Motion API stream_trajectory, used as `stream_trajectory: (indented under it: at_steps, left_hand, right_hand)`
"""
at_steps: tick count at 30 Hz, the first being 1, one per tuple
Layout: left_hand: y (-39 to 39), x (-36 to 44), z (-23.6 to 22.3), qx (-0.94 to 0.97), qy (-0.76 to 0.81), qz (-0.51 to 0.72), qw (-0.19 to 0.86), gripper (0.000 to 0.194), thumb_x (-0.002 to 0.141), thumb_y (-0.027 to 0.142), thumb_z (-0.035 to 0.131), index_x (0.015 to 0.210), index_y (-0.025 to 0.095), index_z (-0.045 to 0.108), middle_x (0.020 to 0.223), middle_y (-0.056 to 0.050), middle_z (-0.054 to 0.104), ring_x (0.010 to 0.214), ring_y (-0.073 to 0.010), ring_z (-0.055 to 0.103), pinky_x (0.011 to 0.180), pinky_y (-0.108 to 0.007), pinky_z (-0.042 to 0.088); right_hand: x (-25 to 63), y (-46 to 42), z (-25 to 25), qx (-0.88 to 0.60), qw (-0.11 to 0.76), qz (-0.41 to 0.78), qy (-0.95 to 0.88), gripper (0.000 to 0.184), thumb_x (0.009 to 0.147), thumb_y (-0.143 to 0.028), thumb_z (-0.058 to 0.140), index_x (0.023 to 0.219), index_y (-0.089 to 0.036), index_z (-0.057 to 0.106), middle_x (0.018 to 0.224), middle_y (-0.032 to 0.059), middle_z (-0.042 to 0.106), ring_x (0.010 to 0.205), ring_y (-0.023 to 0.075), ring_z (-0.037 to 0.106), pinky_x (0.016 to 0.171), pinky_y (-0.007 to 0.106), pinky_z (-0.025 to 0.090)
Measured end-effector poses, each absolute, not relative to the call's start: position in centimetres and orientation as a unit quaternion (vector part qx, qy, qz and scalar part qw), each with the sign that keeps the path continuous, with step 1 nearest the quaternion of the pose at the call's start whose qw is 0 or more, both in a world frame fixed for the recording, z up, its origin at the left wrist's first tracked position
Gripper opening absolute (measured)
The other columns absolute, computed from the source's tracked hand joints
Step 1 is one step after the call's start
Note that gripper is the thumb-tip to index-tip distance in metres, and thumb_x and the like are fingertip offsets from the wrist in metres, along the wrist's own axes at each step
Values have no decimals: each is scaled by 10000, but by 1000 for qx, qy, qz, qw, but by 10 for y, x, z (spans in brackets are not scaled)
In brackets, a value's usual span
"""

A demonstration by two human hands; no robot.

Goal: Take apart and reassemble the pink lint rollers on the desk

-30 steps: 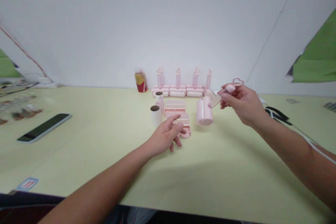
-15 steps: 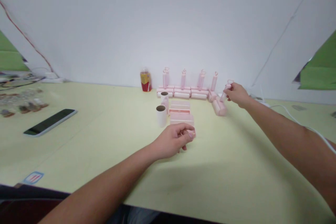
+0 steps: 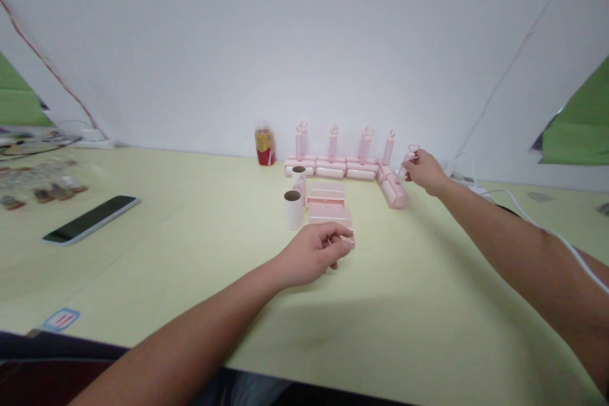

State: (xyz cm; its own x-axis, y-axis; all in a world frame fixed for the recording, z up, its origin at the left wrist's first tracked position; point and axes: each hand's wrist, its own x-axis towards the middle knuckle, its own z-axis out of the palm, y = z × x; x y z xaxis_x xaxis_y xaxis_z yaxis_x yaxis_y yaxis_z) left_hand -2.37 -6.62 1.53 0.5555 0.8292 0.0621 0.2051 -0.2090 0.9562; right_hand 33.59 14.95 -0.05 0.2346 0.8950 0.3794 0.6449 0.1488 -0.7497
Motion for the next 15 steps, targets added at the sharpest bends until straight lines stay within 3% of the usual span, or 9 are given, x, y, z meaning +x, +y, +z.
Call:
stream_trajectory:
  at_steps: [9,15]
  left_hand:
    - [-60,-29,17,694,371,356,504,289,851,355,609,1025,131,665,658,1,605,495,-85,552,424,-178,419]
    - [-47,-50,35,598,381,532,463,225,796,308,650,937,133,659,629,23,583,403,-61,472,346,-172,330]
  right_hand:
    - [337,152,-2,-642,462,129,-598,211,808,-240,610,992,-207,511,806,19,612,553,111,569,513,244,528]
    - [339,134,-11,-642,462,149,-593,298,794,-283,606,1077,-208,554,879,67,647,600,154,626,513,281,545]
